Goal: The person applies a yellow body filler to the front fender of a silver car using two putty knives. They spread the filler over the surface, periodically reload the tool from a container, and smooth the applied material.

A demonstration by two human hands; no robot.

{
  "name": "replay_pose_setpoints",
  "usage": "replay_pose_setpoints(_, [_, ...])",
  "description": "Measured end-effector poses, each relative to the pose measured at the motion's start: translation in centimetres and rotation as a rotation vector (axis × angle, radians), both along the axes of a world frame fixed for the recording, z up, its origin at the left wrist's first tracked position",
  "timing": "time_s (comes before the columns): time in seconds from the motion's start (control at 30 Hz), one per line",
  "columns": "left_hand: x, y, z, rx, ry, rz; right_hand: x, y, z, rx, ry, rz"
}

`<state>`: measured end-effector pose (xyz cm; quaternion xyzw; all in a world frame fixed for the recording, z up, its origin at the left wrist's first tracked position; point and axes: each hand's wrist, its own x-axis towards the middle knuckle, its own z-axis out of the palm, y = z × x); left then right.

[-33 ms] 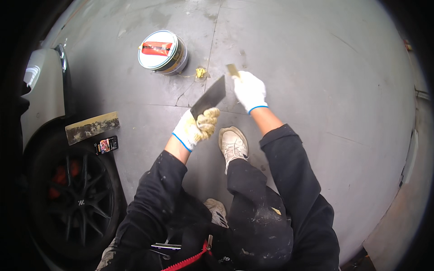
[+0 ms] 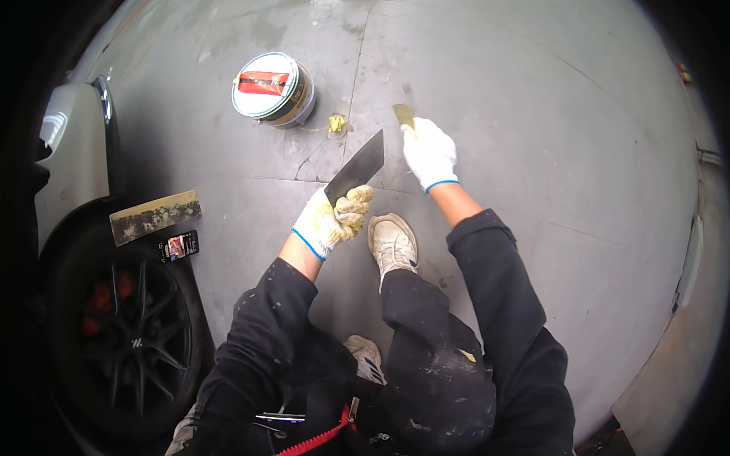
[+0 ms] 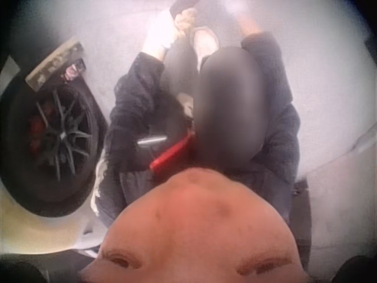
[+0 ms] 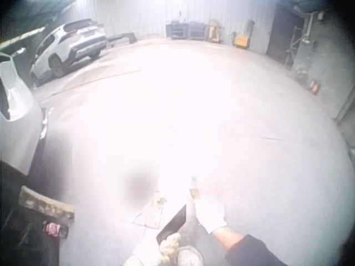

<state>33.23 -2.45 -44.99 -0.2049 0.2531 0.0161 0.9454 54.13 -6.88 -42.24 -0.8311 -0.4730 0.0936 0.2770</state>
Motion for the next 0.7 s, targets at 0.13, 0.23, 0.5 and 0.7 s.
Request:
replay_pose_setpoints(0.13, [-0.4,0.0,1.4,-0.033,0.088,0.085,-1.2,-3.6,0.6,0.300,0.101,0.086])
replay_pose_setpoints(0.23, [-0.6,-0.2,1.6,0.096,0.253,0.040,-5.0,-4.6,1.7,0.297,0.016,0.339])
replay_pose_setpoints(0.5, [-1.9,-7.0,4.7,0.738,0.550,0.062,-4.7,-1.4,3.8,0.386,0.090,-0.085])
replay_pose_setpoints(0.7, [-3.1,-6.5,7.1,0.836,0.506,-0.163,-6.8,-1.2,4.0,0.493,-0.203,0.328])
